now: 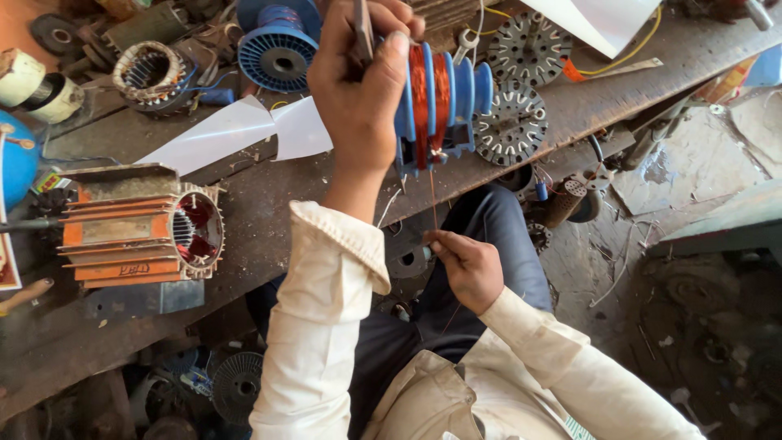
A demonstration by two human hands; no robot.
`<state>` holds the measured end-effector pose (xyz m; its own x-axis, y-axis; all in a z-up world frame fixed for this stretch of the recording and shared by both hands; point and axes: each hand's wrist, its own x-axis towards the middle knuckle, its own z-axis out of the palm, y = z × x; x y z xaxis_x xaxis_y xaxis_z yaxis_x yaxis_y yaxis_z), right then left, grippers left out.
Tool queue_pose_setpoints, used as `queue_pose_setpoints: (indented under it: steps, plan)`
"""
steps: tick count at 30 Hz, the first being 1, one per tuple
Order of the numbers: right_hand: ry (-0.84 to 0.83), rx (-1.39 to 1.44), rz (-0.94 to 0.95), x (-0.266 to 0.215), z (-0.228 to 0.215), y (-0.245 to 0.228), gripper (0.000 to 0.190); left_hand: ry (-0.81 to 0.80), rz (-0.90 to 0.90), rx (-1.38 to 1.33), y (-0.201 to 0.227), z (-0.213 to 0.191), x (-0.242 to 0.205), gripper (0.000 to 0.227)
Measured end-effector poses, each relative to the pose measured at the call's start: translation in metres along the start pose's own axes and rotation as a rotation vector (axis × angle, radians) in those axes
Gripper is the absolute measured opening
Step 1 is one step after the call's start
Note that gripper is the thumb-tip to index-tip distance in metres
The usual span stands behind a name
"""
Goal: The person winds copper wire onto a blue plastic motor stator core using a metal tool to guide and tighten the wire. They then use scissors to cut the wire and secure the coil.
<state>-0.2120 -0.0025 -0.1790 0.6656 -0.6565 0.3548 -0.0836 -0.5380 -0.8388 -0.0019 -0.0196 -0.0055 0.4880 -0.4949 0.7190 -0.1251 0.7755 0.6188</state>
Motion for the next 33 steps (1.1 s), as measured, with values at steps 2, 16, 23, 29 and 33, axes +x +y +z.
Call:
queue_pose_setpoints:
  steps: [2,16,23,29,33]
  plan:
    - [-0.007,-0.189,-0.014,0.001,-0.004,-0.004,0.034,-0.025,-0.057,-0.068,-0.005,-0.004,0.001,0.006]
    - [-0.056,-0.525,-0.213,0.031,0.01,0.022,0.076,0.097,-0.303,-0.331,0.012,-0.088,0.009,0.027]
    - [-0.182,-0.723,-0.053,0.073,0.024,0.012,0.085,0.167,-0.284,-0.271,0.016,-0.083,0.003,0.026]
    - [-0.166,-0.783,-0.061,0.092,0.014,0.016,0.087,0.184,-0.241,-0.26,0.011,-0.082,0.001,0.025]
    - [-0.179,-0.739,-0.085,0.078,0.011,0.009,0.075,0.231,-0.209,-0.248,0.009,-0.08,-0.001,0.024]
